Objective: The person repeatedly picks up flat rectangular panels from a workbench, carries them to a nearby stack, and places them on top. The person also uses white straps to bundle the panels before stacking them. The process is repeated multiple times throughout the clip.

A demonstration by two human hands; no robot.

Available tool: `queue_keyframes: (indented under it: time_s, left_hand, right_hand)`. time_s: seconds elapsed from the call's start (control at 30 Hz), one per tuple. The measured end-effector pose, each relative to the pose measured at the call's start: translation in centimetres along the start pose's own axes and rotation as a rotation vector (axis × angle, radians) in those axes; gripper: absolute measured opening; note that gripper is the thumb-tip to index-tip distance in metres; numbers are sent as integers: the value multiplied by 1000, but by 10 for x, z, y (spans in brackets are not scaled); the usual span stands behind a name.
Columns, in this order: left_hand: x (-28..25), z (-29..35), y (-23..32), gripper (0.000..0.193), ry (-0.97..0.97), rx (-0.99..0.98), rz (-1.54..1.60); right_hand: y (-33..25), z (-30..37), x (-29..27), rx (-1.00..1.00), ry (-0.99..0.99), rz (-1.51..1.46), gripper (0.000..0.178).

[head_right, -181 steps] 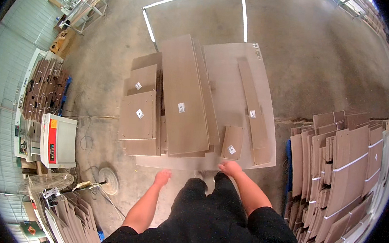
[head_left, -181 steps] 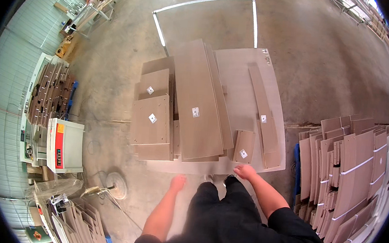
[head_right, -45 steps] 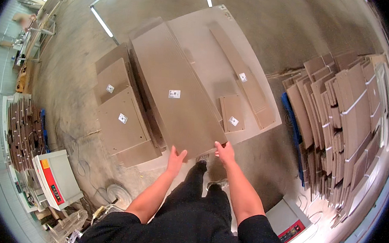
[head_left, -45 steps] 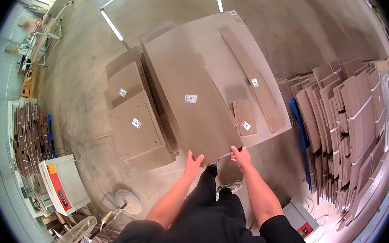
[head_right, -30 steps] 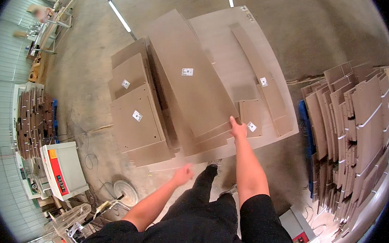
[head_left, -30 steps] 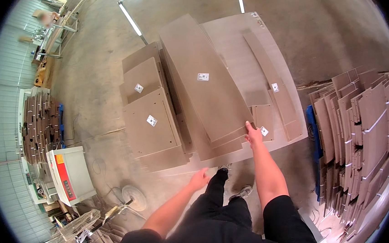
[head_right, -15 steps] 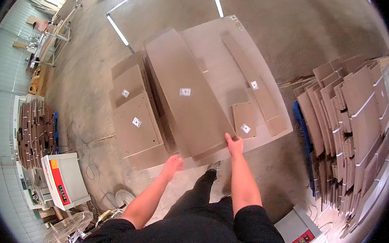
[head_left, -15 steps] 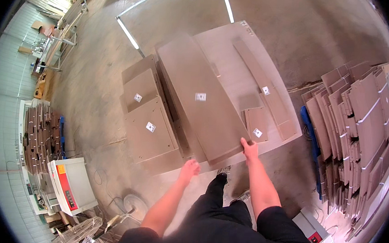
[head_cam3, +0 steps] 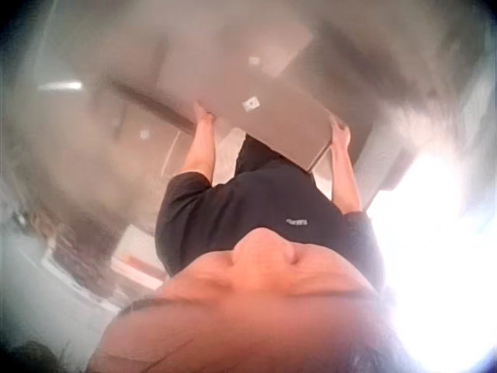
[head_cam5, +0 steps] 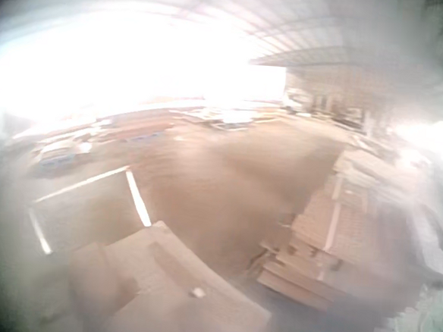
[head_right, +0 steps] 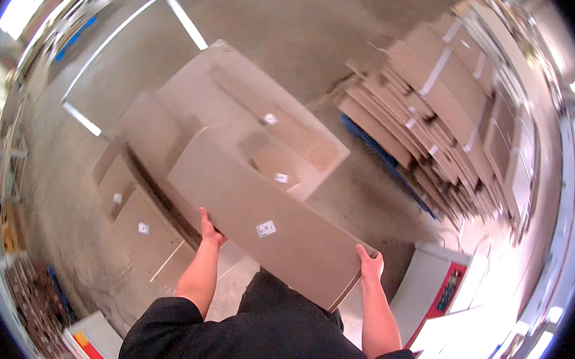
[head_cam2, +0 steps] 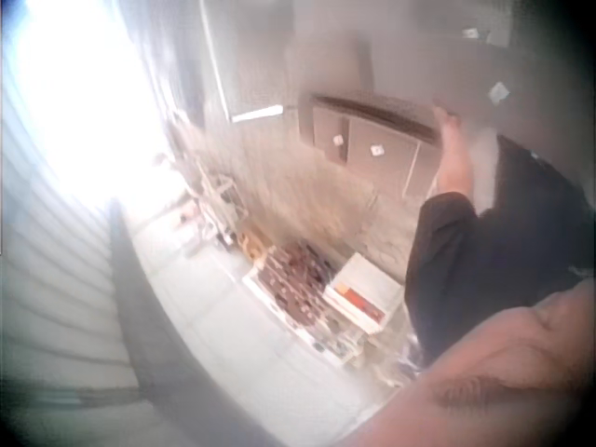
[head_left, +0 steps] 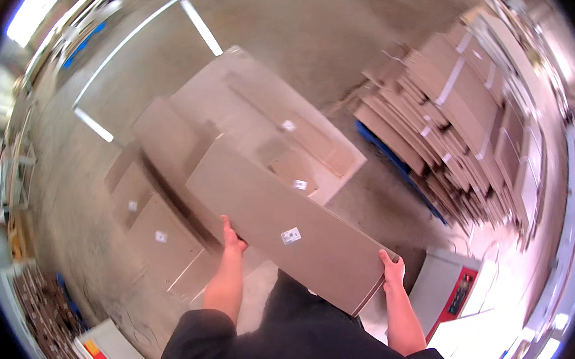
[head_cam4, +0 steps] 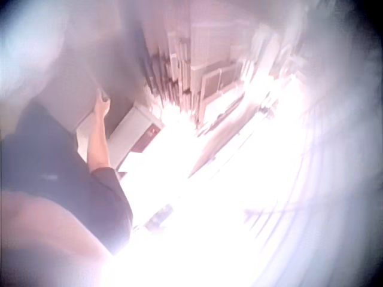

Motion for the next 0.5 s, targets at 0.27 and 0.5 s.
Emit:
queue_keyframes:
  time_s: [0.27, 0.5]
  left_hand:
    - [18, 63, -138, 54, -1, -42, -326]
    - [22, 159, -318, 41, -280, -474, -605]
  right_hand:
    - [135, 29, -148, -117, 239, -309, 41]
    - [337, 93, -309, -209, 311, -862, 30]
Point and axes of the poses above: each hand's wrist, its own z-axis away from the middle knuckle, its own x-axis out of the palm, y = z × x, the point moved 2 cm from there along -z, towards the middle knuckle, and after that the axes turned 13 degrees about z, right-handed, at the moved point
